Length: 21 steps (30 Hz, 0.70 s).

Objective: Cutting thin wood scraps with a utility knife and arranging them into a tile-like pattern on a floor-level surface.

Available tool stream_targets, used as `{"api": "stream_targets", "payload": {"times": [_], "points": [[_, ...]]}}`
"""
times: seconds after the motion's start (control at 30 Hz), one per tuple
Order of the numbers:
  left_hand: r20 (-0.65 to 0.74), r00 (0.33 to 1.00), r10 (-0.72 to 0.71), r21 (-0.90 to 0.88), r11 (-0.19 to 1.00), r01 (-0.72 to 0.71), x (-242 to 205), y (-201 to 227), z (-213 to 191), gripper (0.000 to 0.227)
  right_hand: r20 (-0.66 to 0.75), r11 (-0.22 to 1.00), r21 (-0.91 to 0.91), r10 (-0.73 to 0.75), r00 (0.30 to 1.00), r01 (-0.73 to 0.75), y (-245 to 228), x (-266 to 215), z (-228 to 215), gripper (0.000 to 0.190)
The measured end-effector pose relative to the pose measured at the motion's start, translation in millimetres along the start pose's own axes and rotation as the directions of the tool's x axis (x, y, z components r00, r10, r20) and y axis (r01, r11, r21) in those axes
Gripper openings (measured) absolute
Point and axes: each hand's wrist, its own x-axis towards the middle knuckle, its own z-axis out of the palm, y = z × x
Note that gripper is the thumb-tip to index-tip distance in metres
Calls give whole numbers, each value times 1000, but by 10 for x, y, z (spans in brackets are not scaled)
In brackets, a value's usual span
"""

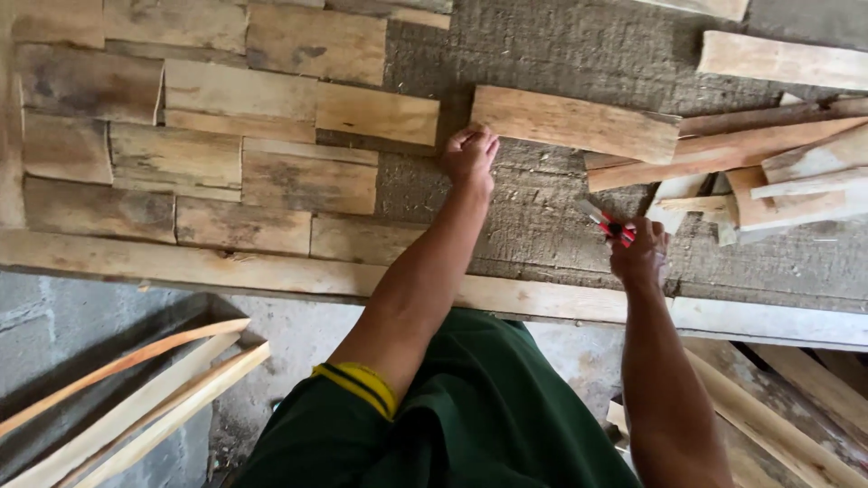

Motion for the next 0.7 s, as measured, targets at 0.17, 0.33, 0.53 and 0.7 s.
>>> {"api": "stream_targets", "payload": {"times": [0.17, 0.33, 0.53, 0.7], "points": [[113, 991, 67, 5, 998, -68, -303, 788, 355, 30, -38, 999, 26, -42, 998, 43, 4, 51, -24, 43], [265, 909, 322, 23, 940, -340, -452, 1574, 810, 34, -86, 987, 71, -136, 987, 143, 72, 35, -24, 30], [569, 653, 500, 407, 520, -751, -119, 1522, 1054, 36, -40, 996, 59, -58, 998, 60, -95, 8, -199, 30], [778, 417, 470, 457, 32, -889, -436, 1468, 1200, 23, 41, 994, -33, -104, 994, 105, -130, 41, -323, 30]]}}
